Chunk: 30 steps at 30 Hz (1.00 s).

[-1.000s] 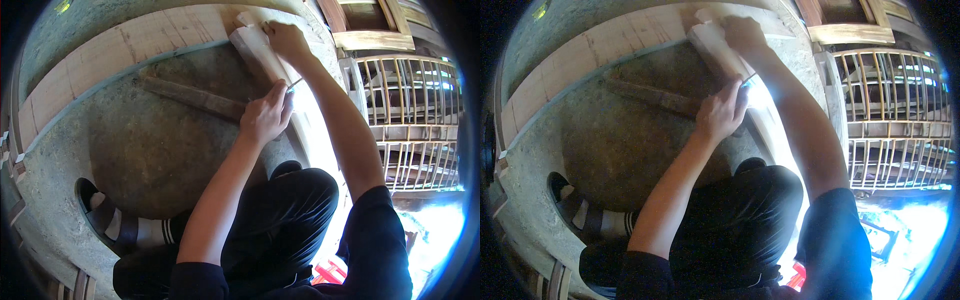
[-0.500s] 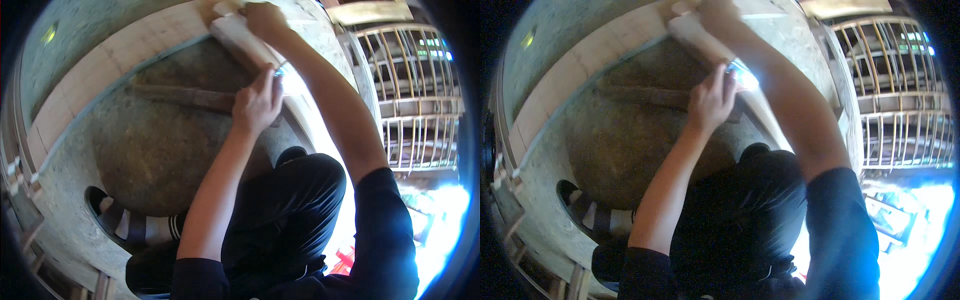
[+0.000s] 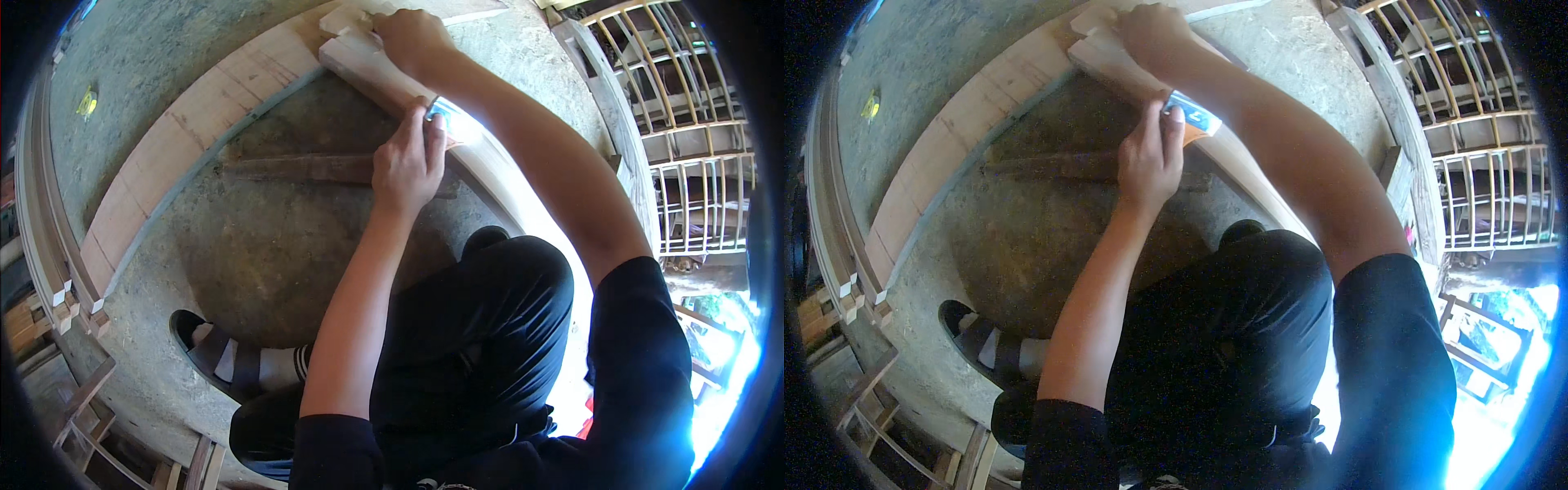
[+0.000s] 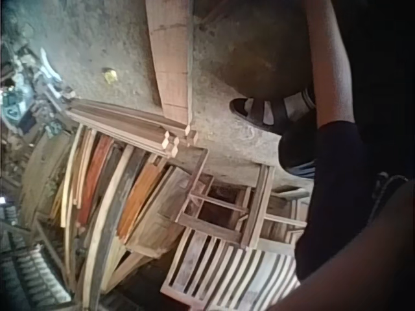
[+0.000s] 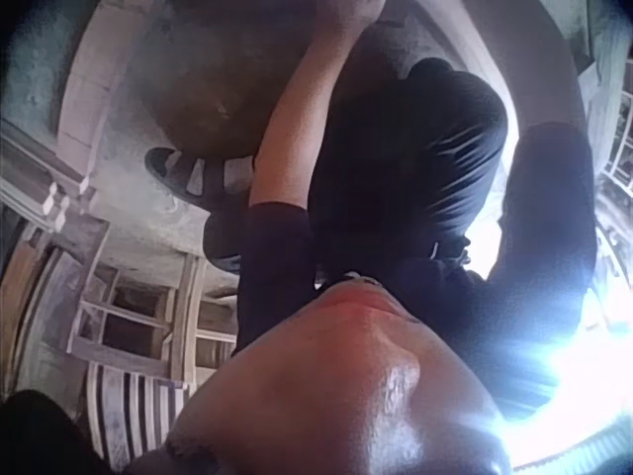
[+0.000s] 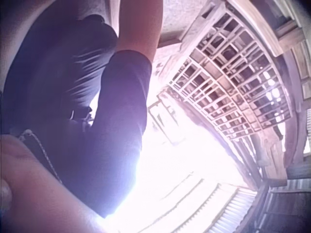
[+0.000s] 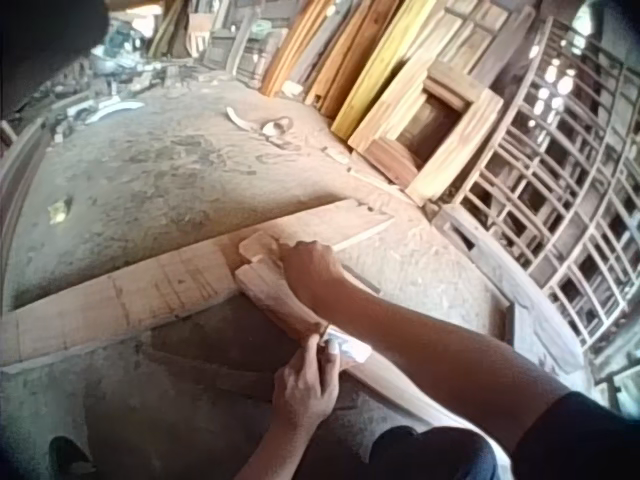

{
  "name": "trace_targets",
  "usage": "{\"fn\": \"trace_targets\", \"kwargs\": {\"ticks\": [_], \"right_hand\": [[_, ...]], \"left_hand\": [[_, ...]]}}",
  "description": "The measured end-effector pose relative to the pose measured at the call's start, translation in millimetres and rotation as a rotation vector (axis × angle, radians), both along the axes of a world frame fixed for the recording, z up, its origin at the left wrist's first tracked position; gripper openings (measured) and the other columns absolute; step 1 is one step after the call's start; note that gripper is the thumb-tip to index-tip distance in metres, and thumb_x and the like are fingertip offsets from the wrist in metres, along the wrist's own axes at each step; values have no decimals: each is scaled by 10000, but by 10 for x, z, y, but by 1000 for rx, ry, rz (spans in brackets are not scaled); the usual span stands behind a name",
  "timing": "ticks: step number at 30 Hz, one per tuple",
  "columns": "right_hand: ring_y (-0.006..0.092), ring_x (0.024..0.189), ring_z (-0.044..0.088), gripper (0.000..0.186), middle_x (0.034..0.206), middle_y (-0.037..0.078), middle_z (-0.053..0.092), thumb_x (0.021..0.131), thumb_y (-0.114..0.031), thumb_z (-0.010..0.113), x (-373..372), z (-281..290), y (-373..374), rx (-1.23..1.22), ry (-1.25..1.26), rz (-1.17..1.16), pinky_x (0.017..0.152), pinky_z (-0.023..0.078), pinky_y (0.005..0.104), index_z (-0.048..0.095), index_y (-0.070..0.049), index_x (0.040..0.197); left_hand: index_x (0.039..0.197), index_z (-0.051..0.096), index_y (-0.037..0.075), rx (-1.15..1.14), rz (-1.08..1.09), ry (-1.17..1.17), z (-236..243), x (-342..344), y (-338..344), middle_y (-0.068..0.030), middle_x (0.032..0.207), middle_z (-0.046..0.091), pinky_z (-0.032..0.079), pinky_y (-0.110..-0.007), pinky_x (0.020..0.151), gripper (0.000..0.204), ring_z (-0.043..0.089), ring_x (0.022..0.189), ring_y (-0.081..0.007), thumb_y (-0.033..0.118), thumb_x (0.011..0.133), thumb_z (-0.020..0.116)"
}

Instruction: Brushing a piece of wood molding with a paintbrush in a workshop.

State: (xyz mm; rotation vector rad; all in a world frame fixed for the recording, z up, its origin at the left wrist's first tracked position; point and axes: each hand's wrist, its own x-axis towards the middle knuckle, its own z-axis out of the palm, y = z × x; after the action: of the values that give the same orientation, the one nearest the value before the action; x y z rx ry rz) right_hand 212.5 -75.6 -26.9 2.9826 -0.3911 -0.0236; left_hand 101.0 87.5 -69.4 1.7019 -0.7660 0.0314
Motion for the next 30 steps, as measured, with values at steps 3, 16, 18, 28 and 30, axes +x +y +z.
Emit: {"fn": "trace_targets", "kwargs": {"ticks": [3, 16, 18, 28, 30], "right_hand": [[379, 928, 746, 268, 980, 212, 758, 970, -205, 550, 137, -5, -43, -3, -108, 45, 804, 597, 479, 764, -56, 1031], [408, 939, 742, 284, 989, 261, 746, 992, -195, 531, -48, 222, 129, 78, -11, 6, 811, 590, 506, 747, -21, 1052], [406, 941, 743, 278, 993, 259, 746, 989, -183, 531, -99, 273, 175, 128, -35, -18, 812, 591, 505, 748, -17, 1039], [394, 919, 739, 298, 952, 226, 749, 1012, -238, 492, -139, 126, 58, -30, 20, 43, 803, 584, 525, 737, -71, 1044], [401, 890, 729, 296, 900, 231, 739, 1023, -267, 513, -23, 152, -112, -74, 48, 10, 804, 574, 504, 724, -63, 985]], "left_hand": [[1277, 576, 28, 29, -18, -4, -8, 2, -38, -233, 1016, 726, 587, -493, 719, 360, 721, 849, -418, 313, 1063, 530], [1207, 588, -1, -13, 7, -20, -52, -3, -1, -263, 916, 720, 575, -501, 676, 344, 718, 810, -453, 311, 1082, 512], [1210, 591, 1, -19, 17, -24, -49, 14, 7, -259, 917, 722, 576, -500, 675, 342, 718, 810, -453, 308, 1083, 510], [1211, 597, 7, 2, 28, -26, -76, -4, 26, -229, 876, 728, 593, -471, 640, 335, 738, 760, -397, 303, 1082, 511], [1193, 610, 5, 20, -11, -14, -32, -21, -51, -226, 865, 729, 593, -465, 631, 346, 743, 756, -381, 316, 1083, 504]]}}
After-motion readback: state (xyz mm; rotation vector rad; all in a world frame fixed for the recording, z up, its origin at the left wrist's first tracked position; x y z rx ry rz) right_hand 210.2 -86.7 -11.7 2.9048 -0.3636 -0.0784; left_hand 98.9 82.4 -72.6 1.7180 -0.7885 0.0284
